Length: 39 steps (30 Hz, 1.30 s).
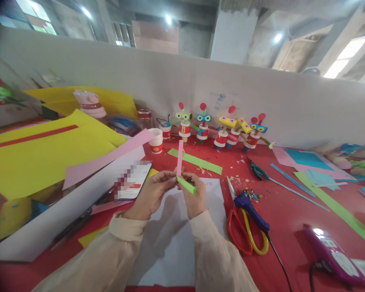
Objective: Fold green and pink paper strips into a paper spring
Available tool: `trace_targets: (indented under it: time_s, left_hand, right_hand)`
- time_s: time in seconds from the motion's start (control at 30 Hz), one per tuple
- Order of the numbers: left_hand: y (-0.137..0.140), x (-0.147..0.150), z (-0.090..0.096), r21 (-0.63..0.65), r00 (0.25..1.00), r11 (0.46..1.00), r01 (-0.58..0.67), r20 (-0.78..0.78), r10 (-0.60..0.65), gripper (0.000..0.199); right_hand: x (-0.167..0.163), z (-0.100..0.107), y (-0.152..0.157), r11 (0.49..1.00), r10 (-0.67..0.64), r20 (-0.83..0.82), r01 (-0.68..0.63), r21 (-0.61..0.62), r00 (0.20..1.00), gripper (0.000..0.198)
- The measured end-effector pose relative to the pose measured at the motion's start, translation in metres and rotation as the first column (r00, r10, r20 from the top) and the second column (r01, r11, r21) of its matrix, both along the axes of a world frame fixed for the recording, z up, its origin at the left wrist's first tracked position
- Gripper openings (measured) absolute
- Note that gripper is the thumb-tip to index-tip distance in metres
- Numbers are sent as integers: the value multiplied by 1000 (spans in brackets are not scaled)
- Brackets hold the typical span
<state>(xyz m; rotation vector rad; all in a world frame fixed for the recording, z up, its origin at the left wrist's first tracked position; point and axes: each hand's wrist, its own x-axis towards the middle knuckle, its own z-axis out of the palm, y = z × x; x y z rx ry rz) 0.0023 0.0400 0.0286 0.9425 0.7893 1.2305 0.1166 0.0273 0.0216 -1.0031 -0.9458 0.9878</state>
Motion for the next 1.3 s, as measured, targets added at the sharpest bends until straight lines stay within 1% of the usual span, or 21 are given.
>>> trace_targets:
  time_s: [0.1,0.2,0.3,0.4,0.5,0.57,0.63,0.7,0.8,0.9,1.03,1.17,1.3]
  left_hand:
    - [1,-1,1,-34,1000,999,1,3,-1,19]
    - [1,-1,0,-77,999,997,-29,18,31,22]
    - [2,-1,0,-112,998,993,-47,46,53,23]
    - [2,0,2,-145,994,987,-70,71,80,24]
    - [2,1,4,-176,989,981,-84,107,104,24]
    - [2,1,6,-189,986,978,-90,125,115,24]
    - [1,1,6,-178,984,979,-103,128,127,24]
    - [1,1,5,-151,984,981,-120,115,138,25]
    - [0,2,4,-133,984,982,-134,102,148,25]
    - [-1,3,5,-143,984,984,-107,129,126,25]
    - [-1,1,9,-174,988,985,-12,147,38,22]
    - [1,-2,8,-201,991,979,-29,125,55,17]
    - [3,-4,4,-214,992,977,-26,118,52,20]
  right_hand:
    - [0,1,0,999,27,-62,-29,-24,998,25]
    - [-1,3,-1,995,66,-159,-77,-59,985,26]
    - [-2,3,0,990,90,-215,-110,-84,973,26]
    - [-2,2,0,990,90,-244,-114,-83,966,26]
    - [-2,1,0,989,116,-261,-136,-59,958,19]
    - [-3,0,-1,985,154,-243,-168,-36,958,17]
    - [-3,0,-2,984,169,-201,-177,-22,965,18]
    - [-4,0,-2,990,137,-149,-141,-20,979,20]
    - [-5,1,-3,999,45,-95,-48,-25,994,22]
    - [-5,2,-3,1000,-3,-82,0,-29,997,24]
    - [-4,4,-2,998,27,-66,-30,-50,997,24]
    - [-3,5,-2,992,72,-66,-78,-101,995,22]
    - [-1,7,-3,988,90,-45,-94,-121,995,21]
